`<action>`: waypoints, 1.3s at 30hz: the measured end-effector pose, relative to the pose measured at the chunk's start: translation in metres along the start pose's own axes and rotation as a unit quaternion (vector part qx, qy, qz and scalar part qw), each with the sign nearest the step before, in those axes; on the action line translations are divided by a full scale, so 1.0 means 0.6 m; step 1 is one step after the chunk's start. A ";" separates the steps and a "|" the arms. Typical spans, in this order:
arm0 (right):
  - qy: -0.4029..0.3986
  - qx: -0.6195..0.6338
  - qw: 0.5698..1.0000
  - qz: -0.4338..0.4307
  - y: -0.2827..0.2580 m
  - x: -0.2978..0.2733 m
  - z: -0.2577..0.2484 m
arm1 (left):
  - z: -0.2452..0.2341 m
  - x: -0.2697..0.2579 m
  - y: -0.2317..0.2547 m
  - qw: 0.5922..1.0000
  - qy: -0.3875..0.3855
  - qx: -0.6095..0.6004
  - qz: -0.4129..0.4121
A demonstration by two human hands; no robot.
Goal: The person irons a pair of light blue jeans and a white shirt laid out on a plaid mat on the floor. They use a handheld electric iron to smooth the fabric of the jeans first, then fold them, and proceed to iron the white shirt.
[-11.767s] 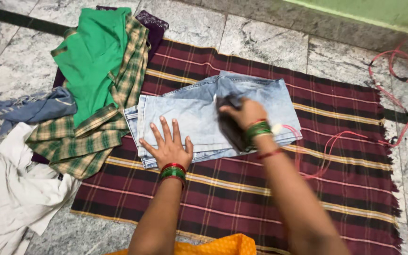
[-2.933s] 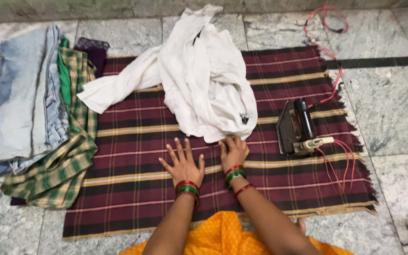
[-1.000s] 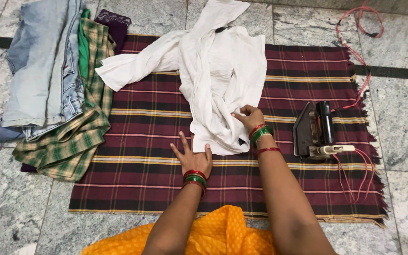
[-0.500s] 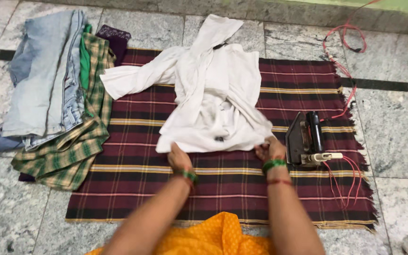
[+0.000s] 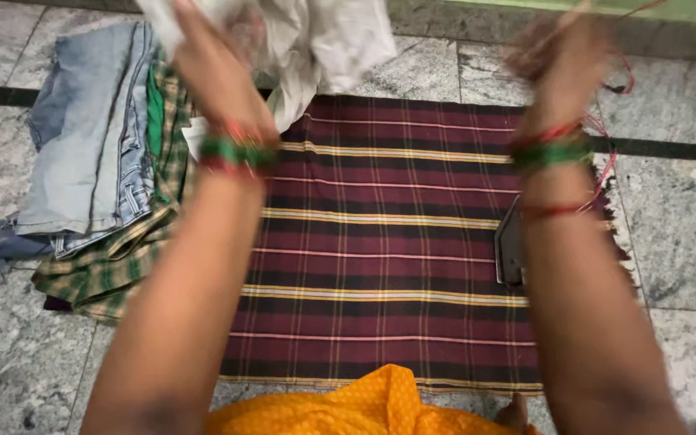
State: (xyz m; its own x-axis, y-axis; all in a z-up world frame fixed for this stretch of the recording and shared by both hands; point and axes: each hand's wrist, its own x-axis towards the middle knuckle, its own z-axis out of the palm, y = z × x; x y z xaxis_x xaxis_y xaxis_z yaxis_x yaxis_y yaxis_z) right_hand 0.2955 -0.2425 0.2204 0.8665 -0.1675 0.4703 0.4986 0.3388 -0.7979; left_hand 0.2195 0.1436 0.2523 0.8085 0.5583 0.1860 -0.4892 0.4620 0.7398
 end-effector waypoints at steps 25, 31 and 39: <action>0.138 0.165 0.953 0.213 0.252 -0.327 0.088 | -0.243 -0.379 -0.068 0.963 0.024 -0.052 -0.262; 0.131 0.376 0.898 0.186 0.096 -0.353 0.046 | -0.250 -0.384 -0.077 0.939 0.062 -0.081 -0.328; 0.198 0.044 0.941 0.269 0.209 -0.399 -0.128 | -0.256 -0.401 -0.096 0.917 0.085 0.030 -0.389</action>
State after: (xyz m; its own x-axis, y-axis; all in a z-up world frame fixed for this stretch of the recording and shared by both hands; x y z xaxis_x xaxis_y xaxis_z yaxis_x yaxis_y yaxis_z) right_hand 0.1527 -0.2309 -0.0209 0.9434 -0.2754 -0.1850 -0.0052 0.5452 -0.8383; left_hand 0.0030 0.0885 0.0654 0.8400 0.1773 -0.5128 0.2368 0.7305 0.6406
